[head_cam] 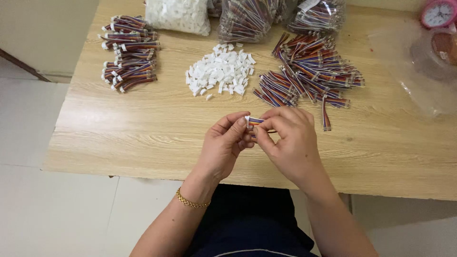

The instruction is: Assembling wire harnesses by manually attaching plastic connectors to wire bundles.

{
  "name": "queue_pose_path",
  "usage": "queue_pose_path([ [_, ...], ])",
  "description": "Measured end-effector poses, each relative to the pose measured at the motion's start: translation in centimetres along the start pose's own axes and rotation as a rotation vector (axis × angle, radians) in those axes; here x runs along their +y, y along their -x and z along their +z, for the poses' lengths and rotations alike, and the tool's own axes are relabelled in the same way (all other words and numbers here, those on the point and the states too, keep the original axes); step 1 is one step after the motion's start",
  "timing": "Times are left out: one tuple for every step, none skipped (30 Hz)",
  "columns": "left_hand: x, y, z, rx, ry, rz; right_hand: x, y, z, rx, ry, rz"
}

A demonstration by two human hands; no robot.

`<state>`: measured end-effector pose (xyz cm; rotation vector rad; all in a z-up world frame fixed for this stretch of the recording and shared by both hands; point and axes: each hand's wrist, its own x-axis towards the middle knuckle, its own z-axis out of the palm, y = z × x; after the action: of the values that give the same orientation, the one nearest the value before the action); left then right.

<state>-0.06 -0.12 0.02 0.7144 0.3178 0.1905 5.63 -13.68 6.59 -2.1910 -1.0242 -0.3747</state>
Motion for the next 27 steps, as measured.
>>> queue_pose_path([
  [-0.1, 0.0, -0.1, 0.002, 0.005, 0.001, -0.3, 0.0, -0.1, -0.004, 0.002, -0.002],
  [-0.1, 0.1, -0.1, -0.006, 0.034, -0.035, -0.6, 0.0, -0.3, 0.022, 0.018, -0.028],
  [-0.2, 0.1, -0.1, -0.014, 0.064, -0.070, -0.9, 0.0, -0.5, 0.047, 0.034, -0.054],
  [-0.3, 0.1, 0.0, -0.015, 0.067, -0.070, -1.0, 0.1, -0.6, 0.046, 0.037, -0.055],
  [-0.4, 0.2, 0.0, -0.019, 0.084, -0.086, -1.2, 0.2, -0.7, 0.059, 0.073, -0.073],
  [-0.4, 0.2, 0.0, -0.024, 0.099, -0.101, -1.4, 0.2, -0.7, 0.074, 0.110, -0.092],
  [-0.4, 0.3, 0.1, -0.026, 0.102, -0.100, -1.3, 0.5, -0.6, 0.074, 0.112, -0.094],
  [-0.4, 0.4, 0.2, -0.021, 0.095, -0.094, -1.2, 0.7, -0.4, 0.102, 0.146, -0.105],
  [-0.3, 0.6, 0.3, -0.016, 0.087, -0.088, -1.1, 0.9, -0.3, 0.130, 0.179, -0.117],
  [-0.4, 0.7, 0.2, -0.016, 0.089, -0.086, -1.3, 1.0, -0.2, 0.129, 0.179, -0.119],
  [-0.5, 0.7, 0.1, -0.020, 0.082, -0.075, -1.4, 1.0, -0.2, 0.143, 0.177, -0.127],
  [-0.6, 0.8, 0.0, -0.022, 0.074, -0.064, -1.6, 1.0, -0.1, 0.157, 0.172, -0.135],
  [-0.5, 0.9, -0.1, -0.021, 0.074, -0.062, -1.8, 1.0, -0.2, 0.157, 0.170, -0.137],
  [-0.4, 1.1, -0.3, -0.022, 0.070, -0.063, -2.1, 1.0, -0.2, 0.146, 0.137, -0.125],
  [-0.4, 1.2, -0.5, -0.023, 0.067, -0.063, -2.3, 1.1, -0.2, 0.135, 0.104, -0.113],
  [-0.4, 1.4, -0.7, -0.018, 0.067, -0.062, -2.5, 1.1, -0.2, 0.133, 0.100, -0.114],
  [-0.5, 1.5, -0.9, -0.019, 0.069, -0.060, -2.8, 1.1, -0.2, 0.127, 0.079, -0.106],
  [-0.5, 1.6, -1.1, -0.017, 0.073, -0.059, -3.0, 1.1, -0.1, 0.119, 0.057, -0.097],
  [-0.4, 1.9, -1.1, -0.010, 0.074, -0.058, -2.9, 1.3, 0.1, 0.114, 0.053, -0.098],
  [-0.3, 2.1, -1.2, -0.005, 0.098, -0.066, -2.9, 1.5, 0.4, 0.127, 0.059, -0.107],
  [-0.2, 2.4, -1.2, 0.001, 0.122, -0.074, -2.8, 1.7, 0.7, 0.140, 0.064, -0.116],
  [-0.1, 2.5, -1.3, 0.006, 0.124, -0.072, -3.0, 1.8, 0.7, 0.135, 0.060, -0.118],
  [0.0, 2.7, -1.3, 0.013, 0.120, -0.067, -3.1, 1.9, 0.7, 0.133, 0.049, -0.120],
  [0.1, 2.8, -1.2, 0.014, 0.115, -0.063, -3.2, 1.9, 0.7, 0.134, 0.040, -0.123],
  [0.0, 2.9, -1.5, 0.015, 0.115, -0.061, -3.3, 2.0, 0.6, 0.134, 0.038, -0.125],
  [-0.1, 2.8, -1.7, 0.012, 0.099, -0.055, -3.4, 1.9, 0.5, 0.116, 0.001, -0.105],
  [-0.2, 2.8, -1.9, 0.009, 0.083, -0.049, -3.5, 1.9, 0.3, 0.097, -0.037, -0.086],
])
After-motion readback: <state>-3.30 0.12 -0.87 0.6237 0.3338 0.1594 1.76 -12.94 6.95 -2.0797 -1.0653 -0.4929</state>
